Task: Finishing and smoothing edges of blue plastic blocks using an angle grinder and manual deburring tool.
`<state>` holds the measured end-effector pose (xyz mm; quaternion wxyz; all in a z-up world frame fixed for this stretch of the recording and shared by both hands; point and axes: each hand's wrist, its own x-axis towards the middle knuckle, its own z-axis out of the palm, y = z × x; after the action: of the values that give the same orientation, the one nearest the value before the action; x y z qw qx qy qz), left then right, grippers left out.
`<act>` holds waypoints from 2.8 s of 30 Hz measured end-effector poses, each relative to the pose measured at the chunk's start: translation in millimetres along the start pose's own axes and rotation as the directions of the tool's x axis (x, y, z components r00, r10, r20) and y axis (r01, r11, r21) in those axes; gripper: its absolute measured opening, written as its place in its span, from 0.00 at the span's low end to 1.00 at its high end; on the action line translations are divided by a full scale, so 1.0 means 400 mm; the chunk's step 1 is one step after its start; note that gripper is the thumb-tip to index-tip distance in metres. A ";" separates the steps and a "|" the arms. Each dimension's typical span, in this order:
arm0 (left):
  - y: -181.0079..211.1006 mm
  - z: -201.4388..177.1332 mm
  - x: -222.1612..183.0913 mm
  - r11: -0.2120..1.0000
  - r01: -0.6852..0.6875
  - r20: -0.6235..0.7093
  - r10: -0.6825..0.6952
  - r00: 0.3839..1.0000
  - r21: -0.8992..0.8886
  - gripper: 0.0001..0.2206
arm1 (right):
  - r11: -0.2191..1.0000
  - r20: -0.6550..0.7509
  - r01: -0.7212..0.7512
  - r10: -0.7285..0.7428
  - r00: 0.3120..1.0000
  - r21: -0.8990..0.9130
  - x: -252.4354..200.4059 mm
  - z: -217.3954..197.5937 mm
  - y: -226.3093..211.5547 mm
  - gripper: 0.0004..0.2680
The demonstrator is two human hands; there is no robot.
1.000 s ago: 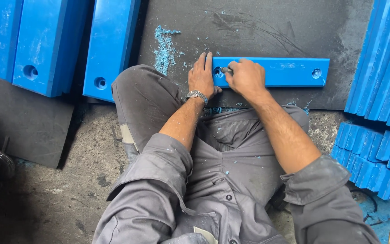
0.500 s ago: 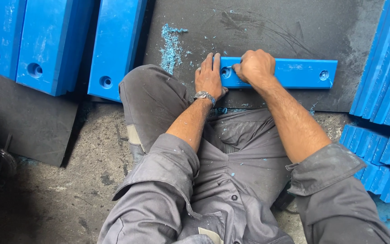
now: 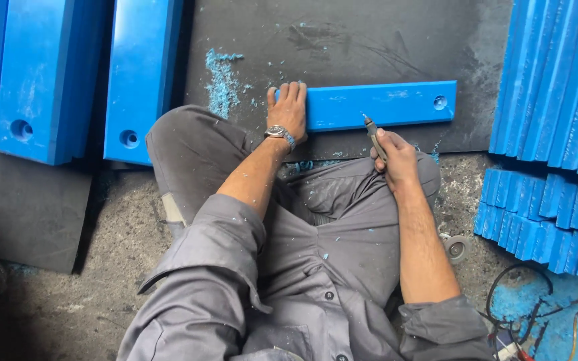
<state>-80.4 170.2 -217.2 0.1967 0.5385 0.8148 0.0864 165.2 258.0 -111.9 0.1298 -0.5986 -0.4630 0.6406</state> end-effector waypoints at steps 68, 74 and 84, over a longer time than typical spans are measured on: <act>0.083 -0.048 0.017 0.987 -0.162 0.142 0.161 0.977 0.001 0.50 | 0.110 -0.197 -0.200 0.040 0.980 -0.974 0.298 -0.146 -0.164 0.23; 0.015 0.015 0.028 0.962 -0.223 0.043 0.219 0.975 0.155 0.54 | 0.661 -0.224 -0.182 0.021 0.974 -0.728 0.096 -0.222 -0.159 0.13; 0.052 -0.227 0.074 0.983 -0.154 0.388 0.180 0.904 -0.098 0.50 | 0.796 -0.491 0.315 -0.577 0.652 -0.517 -0.051 -0.199 0.103 0.11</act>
<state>-110.6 212.3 -134.1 0.3665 0.6058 0.7059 0.0190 256.7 256.0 -117.9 0.3124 -0.6534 -0.6444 0.2454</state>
